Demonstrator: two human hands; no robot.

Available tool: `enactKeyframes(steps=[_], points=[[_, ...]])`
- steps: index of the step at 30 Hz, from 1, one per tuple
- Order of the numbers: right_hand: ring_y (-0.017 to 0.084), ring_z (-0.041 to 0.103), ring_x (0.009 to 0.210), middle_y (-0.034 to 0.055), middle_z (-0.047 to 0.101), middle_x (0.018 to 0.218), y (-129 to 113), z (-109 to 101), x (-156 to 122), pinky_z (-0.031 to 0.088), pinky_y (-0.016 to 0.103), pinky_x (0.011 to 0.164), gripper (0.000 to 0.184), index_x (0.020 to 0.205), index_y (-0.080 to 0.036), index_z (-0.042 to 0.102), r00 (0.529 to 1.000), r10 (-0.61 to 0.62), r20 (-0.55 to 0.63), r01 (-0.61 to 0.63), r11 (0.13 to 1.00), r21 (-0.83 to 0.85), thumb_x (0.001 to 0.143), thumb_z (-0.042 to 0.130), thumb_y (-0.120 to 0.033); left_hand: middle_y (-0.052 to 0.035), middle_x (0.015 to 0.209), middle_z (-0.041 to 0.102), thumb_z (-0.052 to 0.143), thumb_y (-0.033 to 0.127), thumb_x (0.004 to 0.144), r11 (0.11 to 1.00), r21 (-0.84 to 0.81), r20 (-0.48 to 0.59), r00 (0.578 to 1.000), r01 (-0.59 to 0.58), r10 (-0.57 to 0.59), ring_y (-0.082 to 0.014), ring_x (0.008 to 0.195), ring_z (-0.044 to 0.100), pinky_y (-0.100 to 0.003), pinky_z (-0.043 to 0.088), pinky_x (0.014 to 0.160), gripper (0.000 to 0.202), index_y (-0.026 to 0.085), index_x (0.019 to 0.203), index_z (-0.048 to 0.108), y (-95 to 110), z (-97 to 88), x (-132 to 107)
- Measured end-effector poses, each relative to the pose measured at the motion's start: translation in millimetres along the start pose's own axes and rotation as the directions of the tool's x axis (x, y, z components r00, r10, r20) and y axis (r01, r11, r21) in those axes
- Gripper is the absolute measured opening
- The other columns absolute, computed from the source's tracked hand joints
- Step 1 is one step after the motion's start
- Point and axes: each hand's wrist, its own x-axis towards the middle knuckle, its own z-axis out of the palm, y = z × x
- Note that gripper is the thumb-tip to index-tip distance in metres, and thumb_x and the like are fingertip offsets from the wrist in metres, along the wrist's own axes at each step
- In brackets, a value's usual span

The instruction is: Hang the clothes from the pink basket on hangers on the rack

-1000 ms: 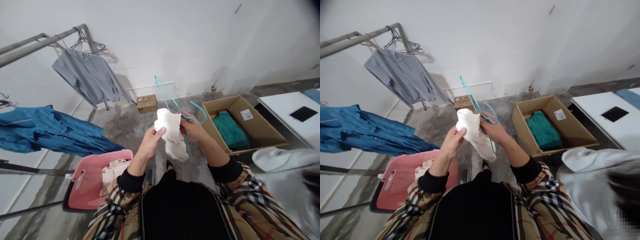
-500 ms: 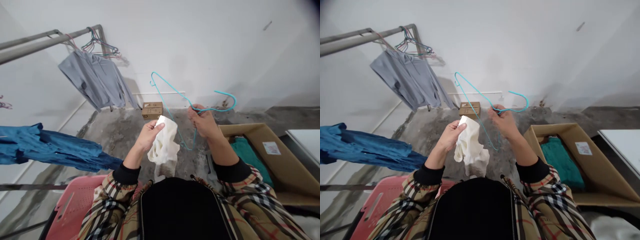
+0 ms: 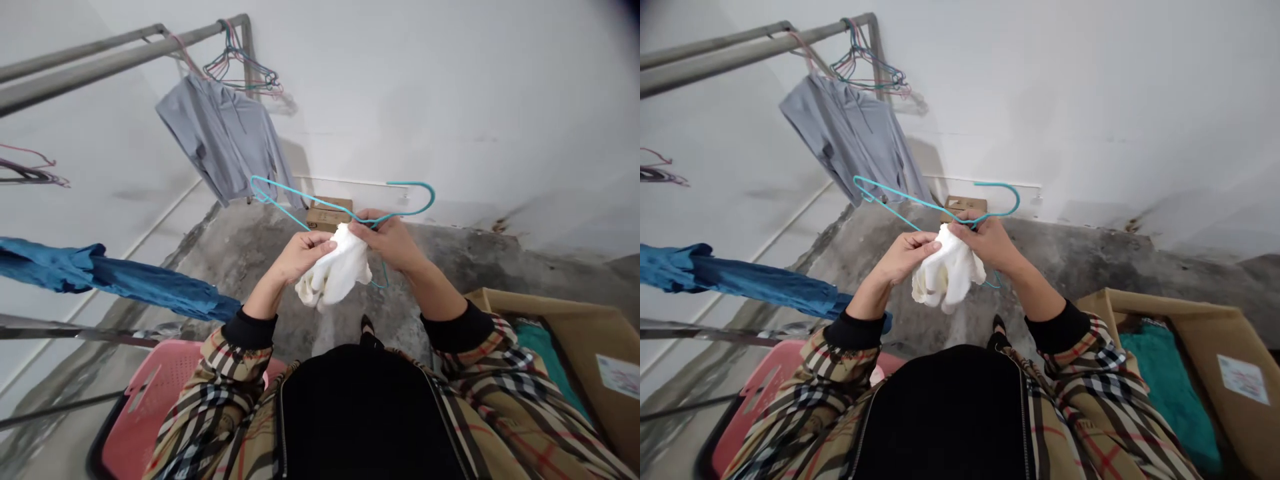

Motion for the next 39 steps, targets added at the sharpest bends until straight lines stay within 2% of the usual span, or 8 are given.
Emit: enactKeyframes(steps=[7, 10, 17, 22, 26, 34, 37, 39], points=[[0.007, 0.041, 0.059, -0.0043, 0.049, 0.064, 9, -14, 70, 0.034, 0.021, 0.056, 0.026, 0.077, -0.017, 0.06, 0.981, -0.169, 0.091, 0.17, 0.986, 0.0, 0.082, 0.065, -0.042, -0.0028, 0.078, 0.068, 0.071, 0.039, 0.076, 0.981, 0.185, -0.031, 0.998, -0.05, 0.057, -0.012, 0.068, 0.057, -0.022, 0.044, 0.067, 0.029, 0.012, 0.086, 0.071, -41, -28.1, 28], [0.006, 0.038, 0.056, -0.0048, 0.047, 0.062, 14, -23, 99, 0.033, 0.021, 0.054, 0.023, 0.078, -0.017, 0.061, 0.975, -0.191, 0.117, 0.19, 0.982, 0.018, 0.084, 0.064, -0.039, -0.0025, 0.075, 0.068, 0.07, 0.037, 0.074, 0.95, 0.303, -0.218, 0.976, 0.071, -0.004, -0.0136, 0.067, 0.057, -0.023, 0.044, 0.065, 0.025, 0.012, 0.081, 0.071, -72, -22.8, 47], [0.007, 0.04, 0.054, -0.005, 0.046, 0.059, 23, -65, 161, 0.033, 0.021, 0.052, 0.014, 0.078, -0.018, 0.062, 0.967, -0.221, 0.128, 0.228, 0.973, -0.036, 0.084, 0.064, -0.032, -0.0016, 0.072, 0.068, 0.065, 0.026, 0.068, 0.913, 0.303, -0.663, 0.748, 0.272, -0.002, -0.0141, 0.065, 0.056, -0.023, 0.043, 0.062, 0.019, 0.014, 0.082, 0.073, -113, -39.9, 100], [0.009, 0.049, 0.055, -0.0028, 0.056, 0.062, 49, -107, 194, 0.039, 0.023, 0.051, 0.015, 0.079, -0.02, 0.065, 0.983, -0.152, 0.099, 0.165, 0.975, -0.147, 0.082, 0.065, -0.035, -0.0035, 0.075, 0.068, 0.062, 0.03, 0.067, 0.963, 0.156, -0.85, 0.527, 0.221, 0.017, -0.0116, 0.06, 0.055, -0.022, 0.044, 0.057, 0.029, 0.013, 0.089, 0.071, -92, -73.5, 117], [0.017, 0.064, 0.076, 0.0017, 0.07, 0.083, 77, -128, 217, 0.05, 0.029, 0.065, 0.025, 0.095, -0.023, 0.071, 0.977, -0.147, 0.157, 0.186, 0.943, -0.275, 0.075, 0.072, -0.038, -0.0042, 0.078, 0.067, 0.062, 0.034, 0.063, 0.993, 0.046, -0.918, 0.396, 0.113, -0.003, -0.0118, 0.061, 0.058, -0.024, 0.049, 0.058, 0.038, 0.012, 0.095, 0.069, -61, -89.4, 121], [0.017, 0.063, 0.068, 0.003, 0.069, 0.074, 123, -132, 258, 0.047, 0.026, 0.059, 0.03, 0.081, -0.017, 0.069, 0.967, 0.016, 0.253, 0.054, 0.962, -0.268, 0.074, 0.069, -0.046, -0.0022, 0.074, 0.066, 0.063, 0.024, 0.061, 0.992, 0.127, -0.966, 0.229, 0.023, 0.118, -0.0121, 0.063, 0.058, -0.022, 0.049, 0.058, 0.032, 0.011, 0.089, 0.07, -17, -104.8, 120], [0.015, 0.06, 0.066, 0.0016, 0.067, 0.073, 130, -126, 266, 0.046, 0.025, 0.06, 0.029, 0.082, -0.017, 0.067, 0.954, -0.027, 0.298, 0.092, 0.974, -0.207, 0.079, 0.064, -0.046, -0.0012, 0.068, 0.065, 0.064, 0.018, 0.061, 0.996, 0.089, -0.976, 0.197, -0.018, 0.09, -0.0112, 0.061, 0.057, -0.022, 0.049, 0.061, 0.03, 0.01, 0.089, 0.07, -13, -103.2, 119], [0.014, 0.059, 0.067, 0.0019, 0.066, 0.074, 136, -122, 268, 0.045, 0.024, 0.06, 0.03, 0.085, -0.017, 0.067, 0.944, -0.027, 0.327, 0.09, 0.98, -0.179, 0.08, 0.062, -0.046, -0.0011, 0.067, 0.064, 0.064, 0.017, 0.061, 0.997, 0.009, -0.975, 0.22, -0.08, 0.026, -0.0113, 0.062, 0.059, -0.024, 0.051, 0.065, 0.03, 0.01, 0.09, 0.069, -11, -99.5, 119]])
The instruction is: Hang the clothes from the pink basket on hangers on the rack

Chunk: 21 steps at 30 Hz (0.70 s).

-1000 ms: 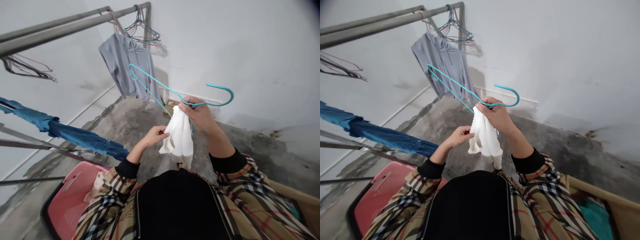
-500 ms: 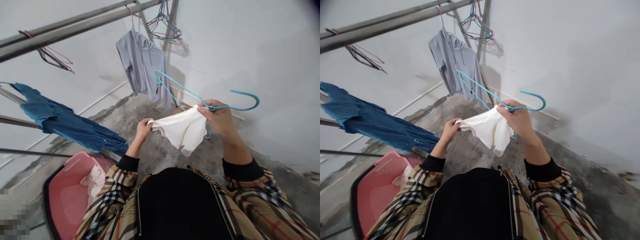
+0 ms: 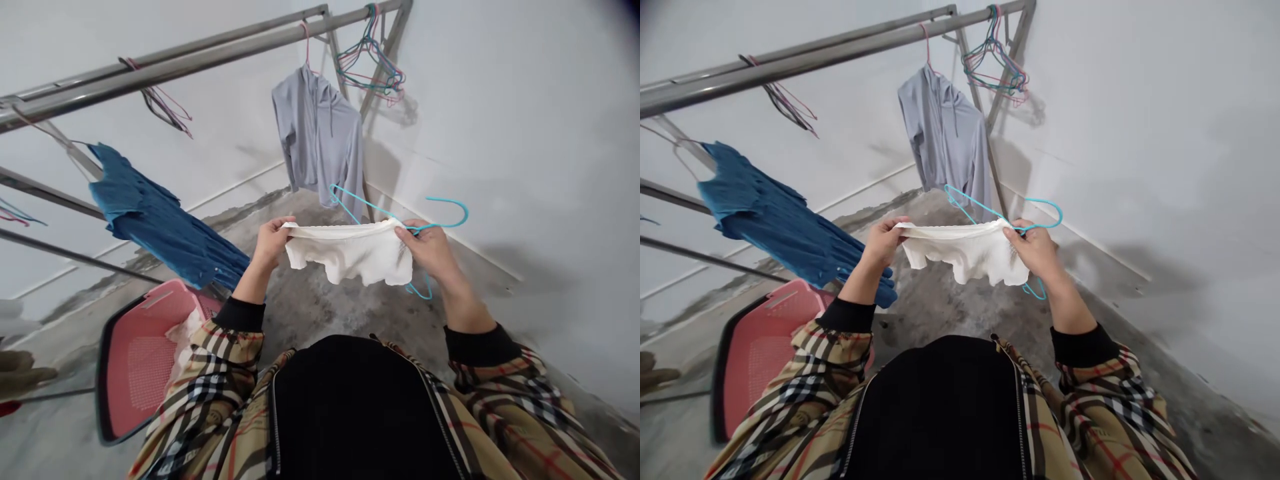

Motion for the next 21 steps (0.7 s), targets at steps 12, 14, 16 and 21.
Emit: enactKeyframes(steps=[12, 14, 16, 21], points=[[0.019, 0.059, 0.074, 0.0052, 0.065, 0.075, 41, 14, -54, 0.047, 0.03, 0.069, 0.032, 0.081, -0.02, 0.066, 0.992, 0.022, 0.123, -0.011, 0.996, -0.091, 0.085, 0.055, -0.05, -0.0048, 0.059, 0.064, 0.082, 0.034, 0.055, 0.91, -0.077, 0.234, 0.895, 0.407, -0.381, -0.0151, 0.055, 0.06, -0.027, 0.05, 0.056, 0.029, 0.013, 0.064, 0.064, -24, 4.9, -35], [0.017, 0.056, 0.066, 0.0031, 0.061, 0.068, 35, 6, -67, 0.046, 0.029, 0.064, 0.033, 0.084, -0.021, 0.067, 0.982, 0.041, 0.184, -0.035, 0.999, -0.038, 0.088, 0.052, -0.049, -0.0039, 0.061, 0.064, 0.083, 0.035, 0.054, 0.909, -0.097, 0.239, 0.896, 0.406, -0.375, -0.0142, 0.056, 0.06, -0.027, 0.05, 0.058, 0.031, 0.013, 0.065, 0.065, -25, 1.3, -38], [0.015, 0.051, 0.057, 0.0005, 0.053, 0.058, 28, -1, -76, 0.043, 0.027, 0.057, 0.035, 0.085, -0.021, 0.069, 0.96, 0.064, 0.273, -0.067, 0.998, 0.002, 0.089, 0.05, -0.05, -0.0033, 0.064, 0.066, 0.083, 0.036, 0.055, 0.91, -0.114, 0.234, 0.901, 0.397, -0.364, -0.0137, 0.058, 0.061, -0.026, 0.051, 0.06, 0.032, 0.013, 0.07, 0.066, -24, -2.7, -41], [0.013, 0.045, 0.049, 0.0006, 0.052, 0.055, 16, 5, -80, 0.035, 0.026, 0.047, 0.037, 0.085, -0.019, 0.072, 0.874, 0.091, 0.477, -0.072, 0.996, -0.059, 0.088, 0.052, -0.051, -0.0028, 0.065, 0.065, 0.083, 0.04, 0.056, 0.926, -0.118, 0.207, 0.921, 0.36, -0.331, -0.0131, 0.058, 0.06, -0.026, 0.049, 0.06, 0.037, 0.013, 0.073, 0.066, -27, -11.4, -49]])
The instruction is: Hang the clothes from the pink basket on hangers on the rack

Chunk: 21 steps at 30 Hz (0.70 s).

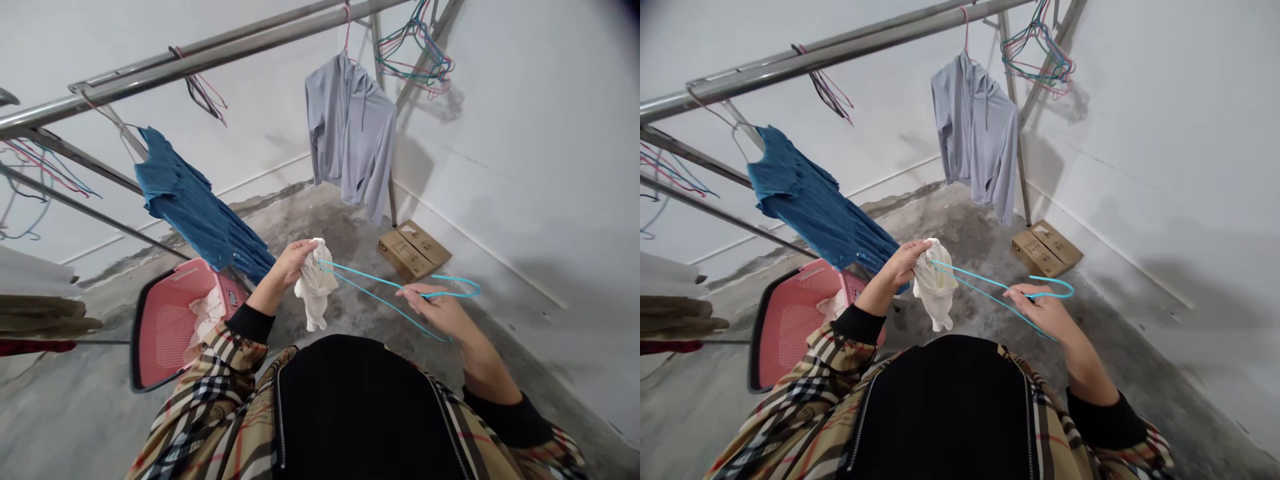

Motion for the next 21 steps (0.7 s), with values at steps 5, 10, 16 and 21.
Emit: enactKeyframes(steps=[5, 10, 16, 21], points=[[0.016, 0.052, 0.059, 0.0029, 0.061, 0.063, -15, 33, 27, 0.038, 0.027, 0.053, 0.039, 0.079, -0.02, 0.072, 0.993, -0.11, 0.041, 0.113, 0.991, -0.068, 0.089, 0.049, -0.05, -0.0024, 0.067, 0.064, 0.078, 0.051, 0.063, 0.981, 0.151, 0.022, 0.992, -0.123, 0.121, -0.0134, 0.058, 0.057, -0.026, 0.046, 0.059, 0.042, 0.013, 0.08, 0.068, -7, -0.4, -14], [0.017, 0.055, 0.064, 0.0025, 0.063, 0.064, -33, 65, 57, 0.039, 0.028, 0.057, 0.036, 0.079, -0.021, 0.07, 0.97, -0.241, 0.042, 0.242, 0.97, -0.022, 0.086, 0.052, -0.051, -0.0067, 0.08, 0.067, 0.053, 0.044, 0.088, 0.522, 0.732, 0.271, 0.89, -0.438, 0.366, -0.0161, 0.07, 0.057, -0.027, 0.043, 0.066, 0.035, 0.015, 0.09, 0.073, -6, 8.6, -34], [0.015, 0.055, 0.064, 0.0018, 0.065, 0.067, -33, 62, 87, 0.04, 0.027, 0.061, 0.034, 0.082, -0.019, 0.071, 0.942, -0.332, 0.052, 0.33, 0.943, 0.043, 0.086, 0.054, -0.048, -0.0096, 0.099, 0.066, 0.052, 0.039, 0.092, -0.252, 0.829, 0.553, 0.667, -0.499, 0.499, -0.0241, 0.097, 0.055, -0.036, 0.041, 0.084, 0.028, 0.025, 0.102, 0.074, 17, 9.6, -54], [0.016, 0.058, 0.07, 0.0041, 0.067, 0.081, -35, 52, 98, 0.044, 0.029, 0.067, 0.027, 0.086, -0.019, 0.07, 0.921, -0.375, -0.102, 0.373, 0.927, -0.036, 0.085, 0.059, -0.044, -0.0049, 0.087, 0.067, 0.047, 0.041, 0.095, -0.217, 0.849, 0.528, 0.751, -0.482, 0.396, -0.0159, 0.073, 0.058, -0.025, 0.036, 0.061, 0.032, 0.03, 0.116, 0.069, 29, 7.0, -59]])
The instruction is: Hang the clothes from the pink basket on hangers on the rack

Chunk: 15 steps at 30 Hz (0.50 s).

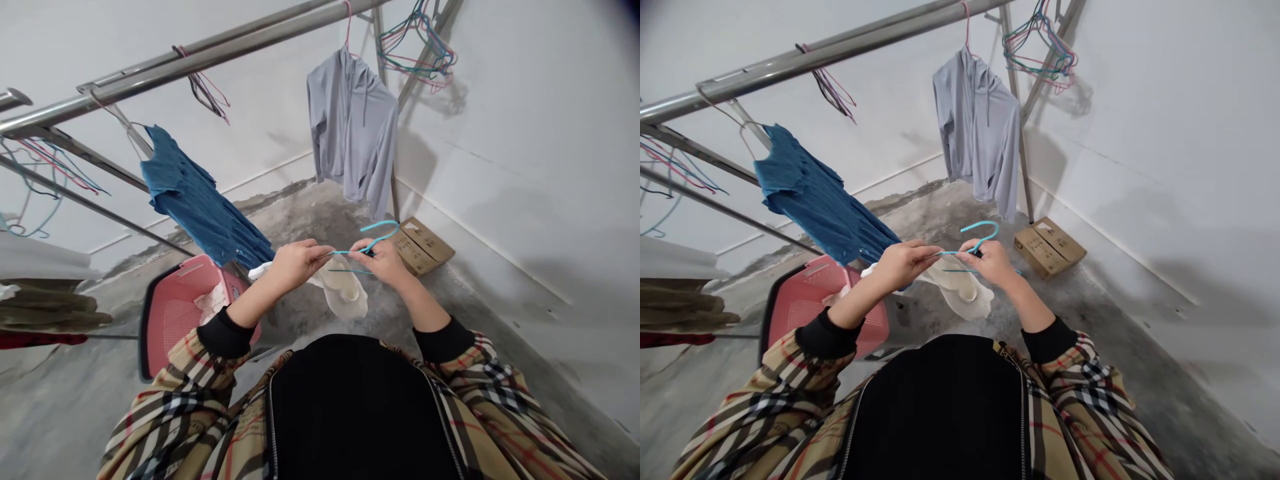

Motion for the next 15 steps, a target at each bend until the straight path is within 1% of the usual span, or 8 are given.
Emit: enactKeyframes(steps=[2, 4, 6, 9, 10, 11, 13, 15], points=[[0.02, 0.059, 0.085, 0.0072, 0.066, 0.093, -1, 3, -6, 0.046, 0.033, 0.077, 0.024, 0.092, -0.02, 0.068, 0.965, -0.028, -0.262, 0.006, 0.996, -0.085, 0.082, 0.063, -0.041, -0.0043, 0.086, 0.067, 0.047, 0.04, 0.095, 0.997, 0.019, -0.062, 0.995, 0.079, -0.077, -0.0155, 0.071, 0.058, -0.025, 0.034, 0.058, 0.032, 0.031, 0.116, 0.069, 3, -2.4, -2], [0.021, 0.057, 0.089, 0.0085, 0.063, 0.093, 2, 13, -19, 0.046, 0.035, 0.081, 0.021, 0.09, -0.02, 0.064, 0.863, -0.039, -0.504, -0.035, 0.99, -0.137, 0.082, 0.063, -0.04, -0.0039, 0.085, 0.066, 0.048, 0.039, 0.095, 0.987, 0.049, -0.151, 0.978, 0.151, -0.142, -0.0156, 0.071, 0.059, -0.025, 0.033, 0.058, 0.031, 0.031, 0.116, 0.069, 7, -5.6, -6], [0.019, 0.055, 0.079, 0.0062, 0.059, 0.08, 9, 30, -37, 0.046, 0.034, 0.077, 0.018, 0.079, -0.021, 0.059, 0.819, 0.015, -0.574, -0.102, 0.988, -0.119, 0.084, 0.06, -0.039, -0.0035, 0.084, 0.066, 0.048, 0.039, 0.095, 0.979, 0.064, -0.21, 0.962, 0.193, -0.176, -0.0153, 0.071, 0.059, -0.025, 0.033, 0.057, 0.031, 0.031, 0.115, 0.069, 12, -9.9, -9], [0.018, 0.053, 0.072, 0.0042, 0.058, 0.075, 28, 61, -57, 0.044, 0.033, 0.074, 0.019, 0.075, -0.021, 0.057, 0.914, 0.187, -0.361, -0.219, 0.974, -0.051, 0.08, 0.062, -0.038, -0.003, 0.084, 0.066, 0.049, 0.039, 0.094, 0.975, 0.067, -0.247, 0.95, 0.211, -0.189, -0.0146, 0.07, 0.059, -0.025, 0.031, 0.055, 0.03, 0.032, 0.114, 0.069, 19, -15.2, -14], [0.018, 0.053, 0.074, 0.0043, 0.06, 0.079, 35, 71, -60, 0.043, 0.032, 0.074, 0.018, 0.077, -0.021, 0.058, 0.921, 0.281, -0.272, -0.292, 0.956, -0.002, 0.077, 0.065, -0.038, -0.003, 0.084, 0.066, 0.049, 0.038, 0.094, 0.976, 0.066, -0.256, 0.949, 0.207, -0.184, -0.0145, 0.07, 0.059, -0.025, 0.031, 0.054, 0.029, 0.032, 0.114, 0.069, 21, -16.2, -15], [0.018, 0.053, 0.075, 0.0042, 0.061, 0.082, 42, 79, -61, 0.043, 0.032, 0.073, 0.019, 0.079, -0.02, 0.06, 0.901, 0.387, -0.199, -0.382, 0.922, 0.063, 0.074, 0.066, -0.037, -0.0029, 0.084, 0.066, 0.049, 0.037, 0.094, 0.978, 0.066, -0.266, 0.948, 0.199, -0.175, -0.0143, 0.07, 0.059, -0.025, 0.031, 0.055, 0.029, 0.032, 0.115, 0.069, 24, -16.8, -16], [0.017, 0.052, 0.073, 0.003, 0.061, 0.079, 53, 90, -58, 0.042, 0.029, 0.069, 0.018, 0.079, -0.02, 0.06, 0.813, 0.574, -0.099, -0.546, 0.81, 0.214, 0.072, 0.066, -0.036, -0.0027, 0.082, 0.066, 0.05, 0.037, 0.094, 0.982, 0.069, -0.291, 0.945, 0.175, -0.148, -0.0134, 0.07, 0.058, -0.024, 0.032, 0.055, 0.029, 0.032, 0.114, 0.07, 27, -17.5, -17], [0.015, 0.051, 0.065, 0.0015, 0.059, 0.068, 62, 91, -52, 0.041, 0.027, 0.061, 0.017, 0.074, -0.02, 0.059, 0.737, 0.676, -0.029, -0.629, 0.701, 0.335, 0.071, 0.063, -0.035, -0.0022, 0.079, 0.066, 0.05, 0.037, 0.095, 0.986, 0.064, -0.319, 0.939, 0.155, -0.127, -0.0121, 0.068, 0.058, -0.023, 0.033, 0.055, 0.028, 0.031, 0.113, 0.071, 27, -18.5, -20]])
